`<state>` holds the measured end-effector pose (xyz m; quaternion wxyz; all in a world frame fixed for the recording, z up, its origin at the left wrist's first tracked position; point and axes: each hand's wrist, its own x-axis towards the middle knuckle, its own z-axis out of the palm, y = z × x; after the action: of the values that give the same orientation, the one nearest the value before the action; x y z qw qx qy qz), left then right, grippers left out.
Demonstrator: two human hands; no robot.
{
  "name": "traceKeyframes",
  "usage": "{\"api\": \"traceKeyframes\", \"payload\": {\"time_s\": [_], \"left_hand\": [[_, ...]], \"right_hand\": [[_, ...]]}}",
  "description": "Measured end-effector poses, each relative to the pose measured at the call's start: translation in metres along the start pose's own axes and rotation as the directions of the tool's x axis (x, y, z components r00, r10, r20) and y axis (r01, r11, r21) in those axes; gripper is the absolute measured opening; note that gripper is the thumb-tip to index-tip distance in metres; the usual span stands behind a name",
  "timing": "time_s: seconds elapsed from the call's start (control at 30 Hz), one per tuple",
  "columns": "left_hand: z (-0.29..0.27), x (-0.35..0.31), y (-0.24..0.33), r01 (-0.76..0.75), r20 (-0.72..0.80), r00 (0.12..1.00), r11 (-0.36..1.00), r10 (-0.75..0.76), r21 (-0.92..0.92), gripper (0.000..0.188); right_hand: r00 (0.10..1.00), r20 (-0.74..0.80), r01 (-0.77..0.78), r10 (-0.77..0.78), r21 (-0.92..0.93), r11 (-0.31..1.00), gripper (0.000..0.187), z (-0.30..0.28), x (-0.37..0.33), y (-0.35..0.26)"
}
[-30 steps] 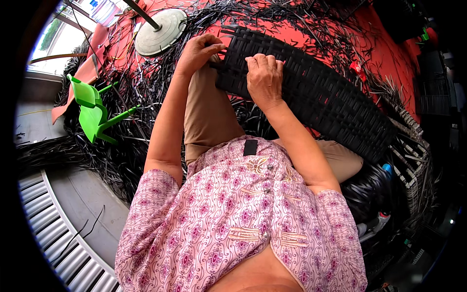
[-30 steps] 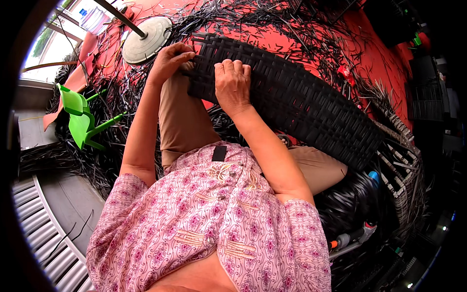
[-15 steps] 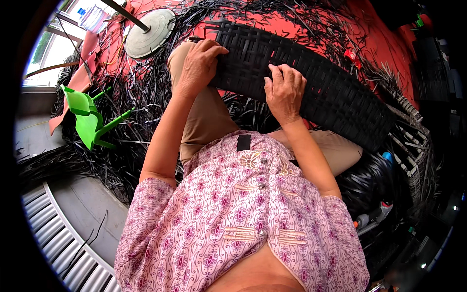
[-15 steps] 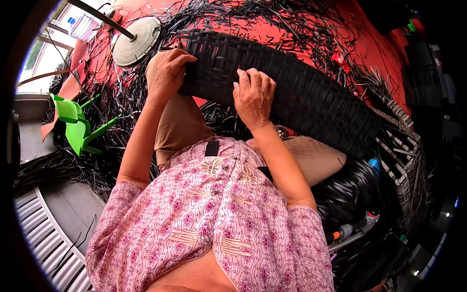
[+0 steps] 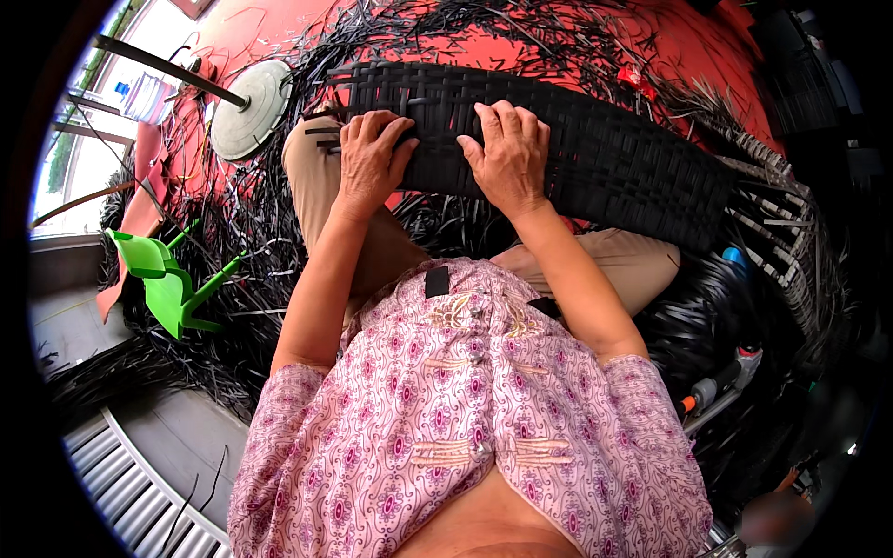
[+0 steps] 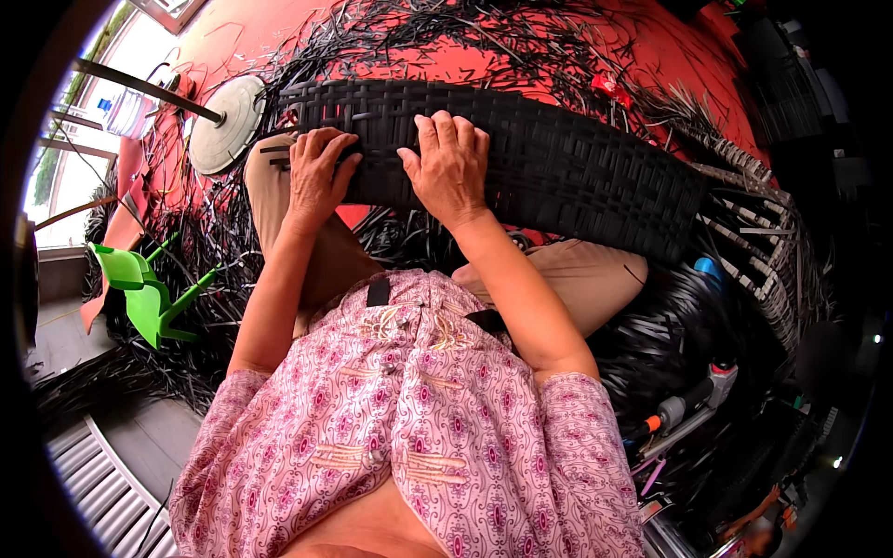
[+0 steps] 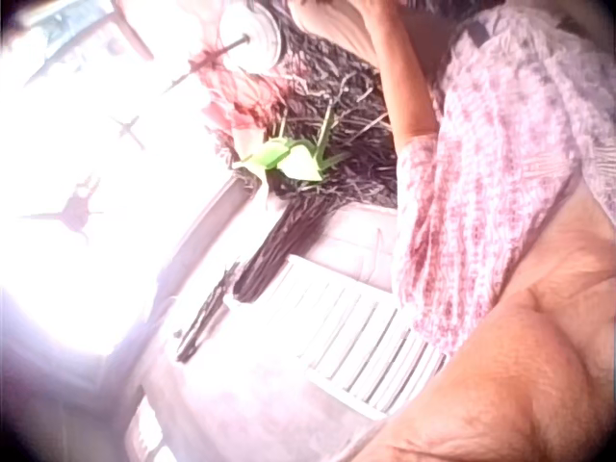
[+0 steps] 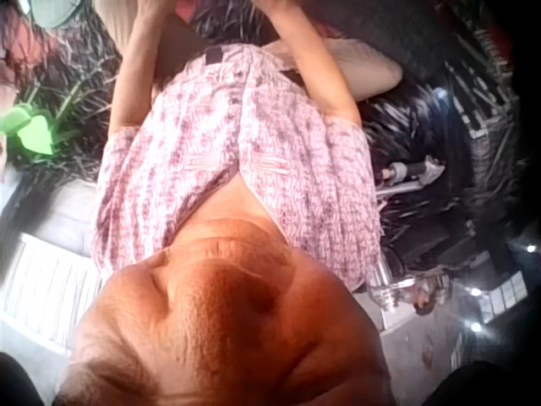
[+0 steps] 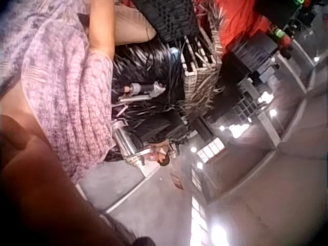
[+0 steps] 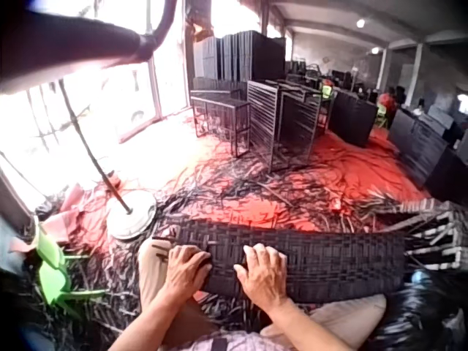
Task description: The person sits cross-legged on a red floor and weaves a black mat using thin black strips. They interlace the strips by hand, occasionally flipping the mat to work on different sections and adjusting the weave pattern.
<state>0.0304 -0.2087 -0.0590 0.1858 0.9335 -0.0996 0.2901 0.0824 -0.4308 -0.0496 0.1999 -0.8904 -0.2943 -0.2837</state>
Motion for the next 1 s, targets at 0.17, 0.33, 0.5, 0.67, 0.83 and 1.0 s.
{"api": "traceKeyframes", "payload": {"time_s": [0.17, 0.33, 0.5, 0.67, 0.83, 1.0], "left_hand": [[-0.007, 0.0, 0.0, -0.017, 0.018, 1.0, 0.999, 0.016, 0.046, 0.035], [-0.008, 0.025, 0.001, -0.056, 0.013, 0.998, 0.995, 0.055, 0.087, 0.043], [0.003, 0.016, -0.007, 0.027, -0.01, 1.0, 0.987, -0.026, 0.156, 0.05], [0.015, 0.004, -0.007, 0.05, 0.015, 0.998, 0.982, -0.054, 0.181, 0.055], [0.02, 0.006, -0.006, 0.032, 0.03, 0.999, 0.977, -0.039, 0.211, 0.053], [0.02, -0.001, -0.011, 0.02, 0.017, 1.0, 0.976, -0.024, 0.218, 0.053]], "right_hand": [[1.0, 0.0, 0.014, -0.014, 0.066, 0.998, 0.05, -0.011, -0.015, 0.01], [0.998, 0.045, 0.044, -0.045, 0.02, 0.999, 0.057, -0.013, -0.043, 0.018], [1.0, 0.003, -0.011, 0.011, 0.041, 0.999, 0.053, -0.014, -0.05, 0.023], [0.995, -0.003, -0.095, 0.095, 0.005, 0.995, 0.049, -0.033, -0.06, 0.053], [0.997, -0.083, 0.006, -0.002, 0.053, 0.999, 0.044, -0.041, -0.033, 0.075], [0.995, -0.061, -0.08, 0.08, 0.011, 0.997, 0.046, -0.053, -0.068, 0.092]]}}
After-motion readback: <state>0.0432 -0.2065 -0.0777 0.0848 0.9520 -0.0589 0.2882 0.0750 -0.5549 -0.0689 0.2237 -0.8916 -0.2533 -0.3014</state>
